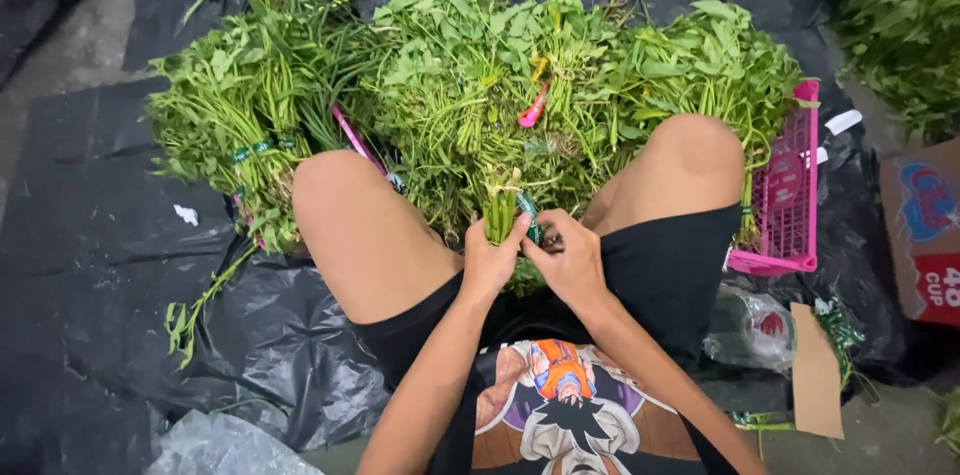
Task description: Bundling green leafy vegetables by hand using a tape dispenser while sitting on the floor.
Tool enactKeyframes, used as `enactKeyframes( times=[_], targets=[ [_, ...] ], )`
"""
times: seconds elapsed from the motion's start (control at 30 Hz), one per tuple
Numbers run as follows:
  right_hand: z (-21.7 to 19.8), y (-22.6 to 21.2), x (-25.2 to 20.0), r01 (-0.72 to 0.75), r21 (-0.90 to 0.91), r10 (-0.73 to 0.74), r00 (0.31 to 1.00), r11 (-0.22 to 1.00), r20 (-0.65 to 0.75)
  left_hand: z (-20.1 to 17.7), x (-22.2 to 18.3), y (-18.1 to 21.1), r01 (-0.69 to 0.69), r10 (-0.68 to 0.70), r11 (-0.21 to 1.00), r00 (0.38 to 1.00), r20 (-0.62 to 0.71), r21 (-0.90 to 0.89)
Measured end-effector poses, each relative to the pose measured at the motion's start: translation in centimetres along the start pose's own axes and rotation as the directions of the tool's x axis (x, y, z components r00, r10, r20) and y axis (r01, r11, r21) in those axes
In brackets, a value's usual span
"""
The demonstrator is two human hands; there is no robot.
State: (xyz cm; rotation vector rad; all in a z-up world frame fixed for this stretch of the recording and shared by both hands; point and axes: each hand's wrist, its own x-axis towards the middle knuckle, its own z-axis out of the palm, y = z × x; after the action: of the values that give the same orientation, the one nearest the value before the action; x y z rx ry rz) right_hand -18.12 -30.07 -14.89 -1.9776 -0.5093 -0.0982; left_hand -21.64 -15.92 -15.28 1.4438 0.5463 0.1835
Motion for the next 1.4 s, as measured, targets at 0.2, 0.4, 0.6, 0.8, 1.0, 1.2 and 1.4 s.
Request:
enactKeyframes(
  times=[0.2,0.4,0.6,0.8,1.0,1.2,1.4],
  targets=[
    [-0.7,-2.0,4.4,0.181,-0.008,-0.181,0.983,0.983,0.021,1.2,0.5,5.3,0.046,-0.042,0.999,0.993,-0.109,0.027],
    [-1.2,-3.8,13.1,0.322,-0.056,-0.322,0.947,0.945,0.002,0.3,7.8,11.0,-0.161,0.157,0.983,0.986,0.047,0.083],
    [-0.5,-1.5,17.9,0.403,-0.118,-0.379,0.907,0.908,0.183,-1.7,12.2,9.5,-0.198,0.185,0.966,0.978,0.091,0.164],
    [2.5,3.7,16.2,0.174,0.03,-0.176,0.97,0.984,0.166,-1.0,13.6,4.8,-0.086,0.085,0.995,0.996,0.027,0.04],
    [2.6,3.7,14.9,0.133,0.078,-0.144,0.974,0.988,0.174,-0.5,13.1,2.6,-0.077,0.076,0.994,0.997,-0.015,-0.074],
    [3.1,4.3,15.4,0.203,0.145,-0.218,0.971,0.968,0.096,-0.6,13.1,2.5,-0.085,0.085,0.994,0.996,-0.014,-0.064],
    [2.7,1.7,15.2,0.237,0.137,-0.246,0.968,0.962,0.055,-0.4,11.4,5.1,-0.097,0.097,0.991,0.995,-0.011,-0.09]
  ],
)
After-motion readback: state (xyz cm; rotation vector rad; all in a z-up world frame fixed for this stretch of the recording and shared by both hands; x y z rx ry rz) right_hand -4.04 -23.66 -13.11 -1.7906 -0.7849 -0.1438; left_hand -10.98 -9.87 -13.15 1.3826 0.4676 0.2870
